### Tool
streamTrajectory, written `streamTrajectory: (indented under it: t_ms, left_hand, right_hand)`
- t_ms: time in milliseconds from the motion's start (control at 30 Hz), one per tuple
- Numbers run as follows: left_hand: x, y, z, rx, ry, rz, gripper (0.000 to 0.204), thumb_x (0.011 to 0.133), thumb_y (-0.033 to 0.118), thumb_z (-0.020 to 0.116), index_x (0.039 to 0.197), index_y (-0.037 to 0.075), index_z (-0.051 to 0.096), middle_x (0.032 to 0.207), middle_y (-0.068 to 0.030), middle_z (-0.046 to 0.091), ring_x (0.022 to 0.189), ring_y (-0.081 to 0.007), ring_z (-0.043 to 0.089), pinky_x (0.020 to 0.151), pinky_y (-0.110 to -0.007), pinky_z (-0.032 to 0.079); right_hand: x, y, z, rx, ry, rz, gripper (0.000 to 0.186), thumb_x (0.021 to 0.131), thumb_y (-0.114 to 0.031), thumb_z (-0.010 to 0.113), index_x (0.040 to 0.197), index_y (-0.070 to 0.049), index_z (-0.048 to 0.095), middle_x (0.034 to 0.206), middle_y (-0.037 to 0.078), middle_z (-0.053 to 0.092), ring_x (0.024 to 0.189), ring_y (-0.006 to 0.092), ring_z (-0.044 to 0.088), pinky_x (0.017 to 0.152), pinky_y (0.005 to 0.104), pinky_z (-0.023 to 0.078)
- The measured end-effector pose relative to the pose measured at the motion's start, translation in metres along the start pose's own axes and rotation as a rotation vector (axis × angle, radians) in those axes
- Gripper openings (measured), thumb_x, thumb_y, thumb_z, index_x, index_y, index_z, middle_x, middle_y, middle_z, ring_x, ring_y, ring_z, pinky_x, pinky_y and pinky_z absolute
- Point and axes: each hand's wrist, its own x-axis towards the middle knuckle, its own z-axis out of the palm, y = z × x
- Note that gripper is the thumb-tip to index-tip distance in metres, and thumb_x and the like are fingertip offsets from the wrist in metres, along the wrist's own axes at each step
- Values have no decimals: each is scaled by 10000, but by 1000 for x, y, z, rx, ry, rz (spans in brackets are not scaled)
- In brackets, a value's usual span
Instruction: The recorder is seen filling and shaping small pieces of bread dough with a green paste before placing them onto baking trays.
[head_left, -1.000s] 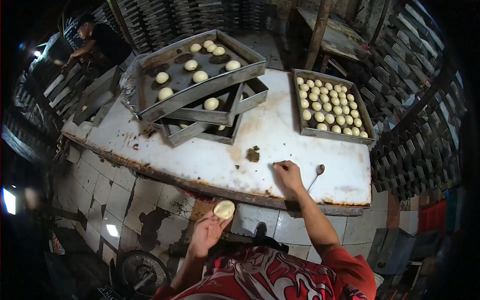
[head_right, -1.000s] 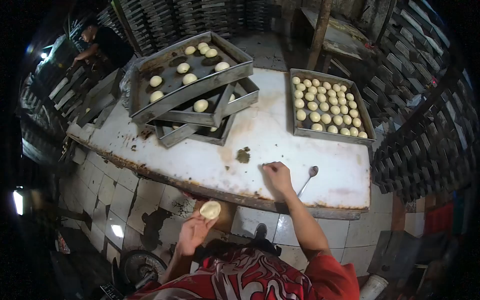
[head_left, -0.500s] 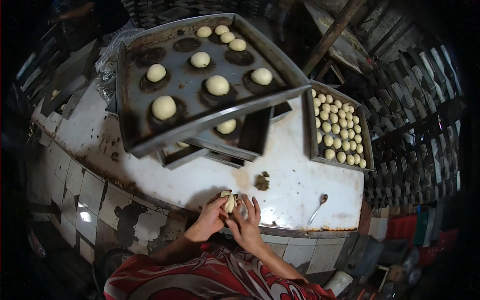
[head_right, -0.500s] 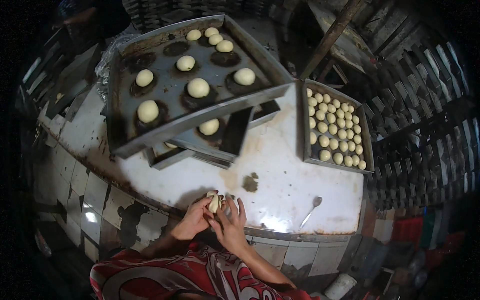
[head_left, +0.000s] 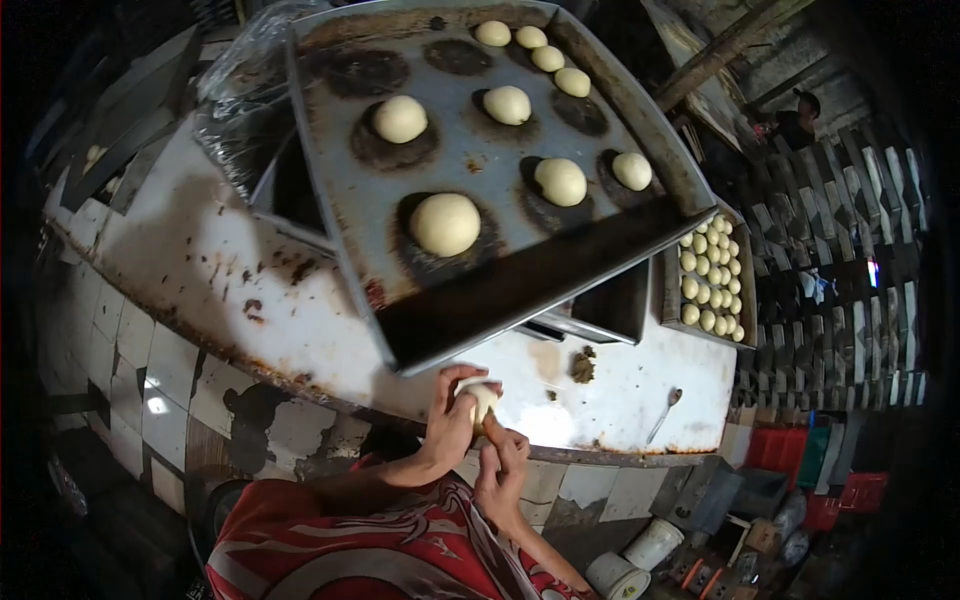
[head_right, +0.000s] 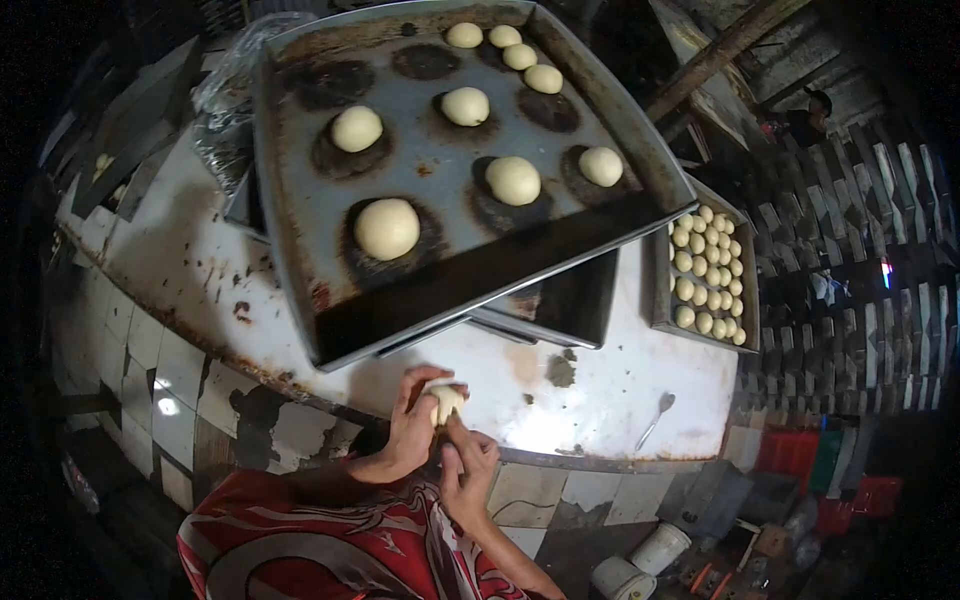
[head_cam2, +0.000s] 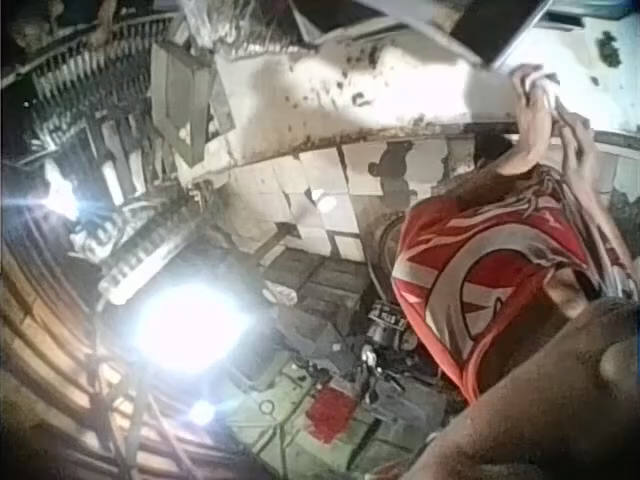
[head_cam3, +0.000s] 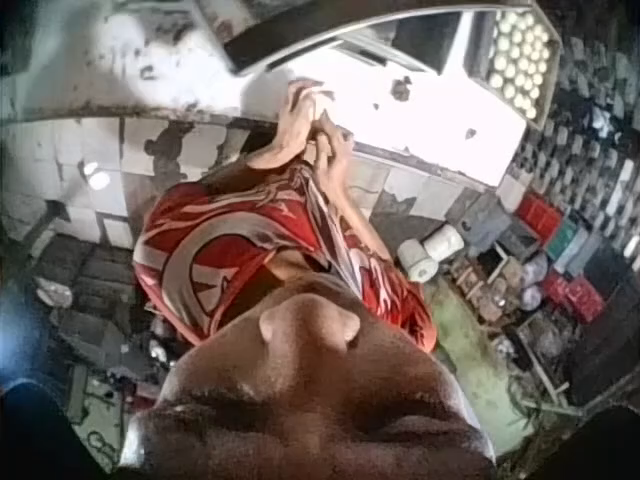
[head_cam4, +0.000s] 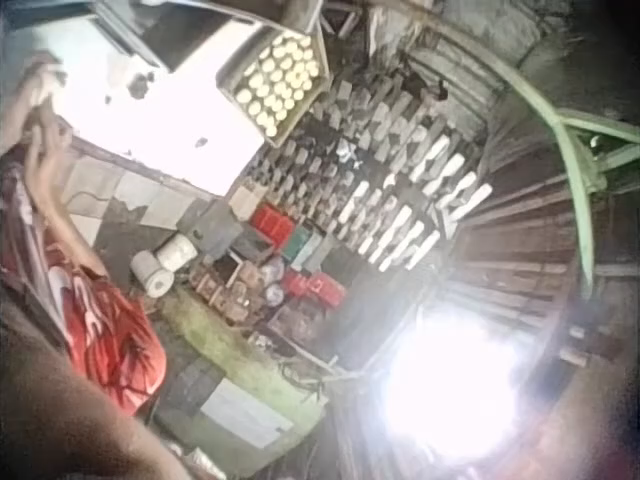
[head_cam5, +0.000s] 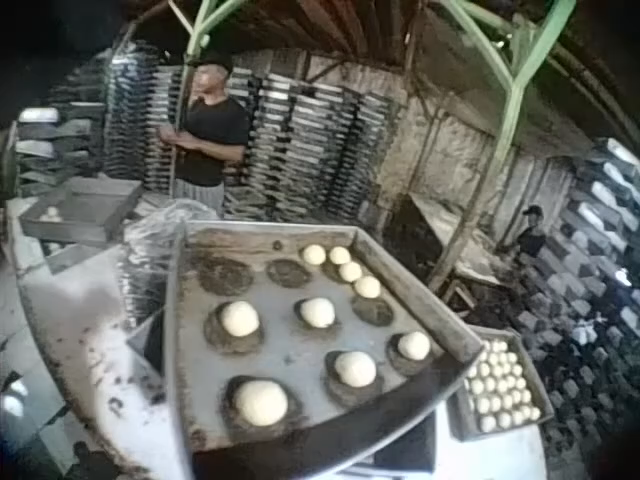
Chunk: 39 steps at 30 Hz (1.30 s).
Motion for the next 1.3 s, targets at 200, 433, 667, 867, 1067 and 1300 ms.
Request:
streamTrajectory:
  t_ms: [200, 433, 667, 867, 1067, 1300]
  left_hand:
    - [28, -16, -58, 1533, -357, 697, 496, 823, 112, 585, 1264, -17, 398, 1282, -187, 456, 1257, -350, 389, 1084, -507, 190]
    - [-84, 14, -46, 576, -476, 181, 318, 849, 57, 555, 1155, 8, 485, 1248, -184, 497, 1179, -322, 468, 995, -436, 354]
    - [-258, 81, -83, -169, -741, -35, 251, 845, 270, 573, 730, 54, 516, 745, -99, 553, 664, -240, 477, 631, -401, 362]
    - [-251, 88, -75, -132, -1013, -19, 255, 844, 267, 574, 717, 55, 509, 716, -90, 540, 644, -234, 464, 623, -397, 346]
    - [-234, 110, -76, -169, -1203, -5, 260, 843, 264, 575, 703, 56, 503, 687, -81, 528, 624, -229, 452, 616, -393, 329]
    - [-162, 111, -57, -327, -1454, 139, 274, 844, 244, 577, 665, 61, 478, 616, -49, 465, 581, -211, 404, 594, -376, 268]
  right_hand:
    - [0, 57, 10, 141, 103, 266, 298, 966, -196, 443, 1077, 44, 579, 1005, 119, 620, 940, 155, 562, 841, 287, 438]
    - [78, 65, 67, 27, 74, -286, 188, 868, -144, 515, 900, 7, 622, 965, 203, 618, 926, 385, 554, 854, 428, 426]
    - [38, 76, 21, -333, -138, -697, 113, 750, -165, 650, 836, -97, 622, 858, 83, 590, 820, 308, 530, 746, 395, 446]
    - [78, 62, 64, -120, 81, -296, 205, 801, -179, 571, 742, 9, 628, 826, 181, 605, 836, 350, 532, 770, 423, 432]
    - [41, 87, 23, -99, -280, -869, 140, 759, -212, 586, 795, -78, 605, 874, 96, 586, 831, 298, 550, 759, 403, 450]
    - [79, 55, 87, -211, -57, -374, 185, 756, -222, 577, 709, -45, 606, 784, 169, 588, 778, 356, 546, 728, 453, 435]
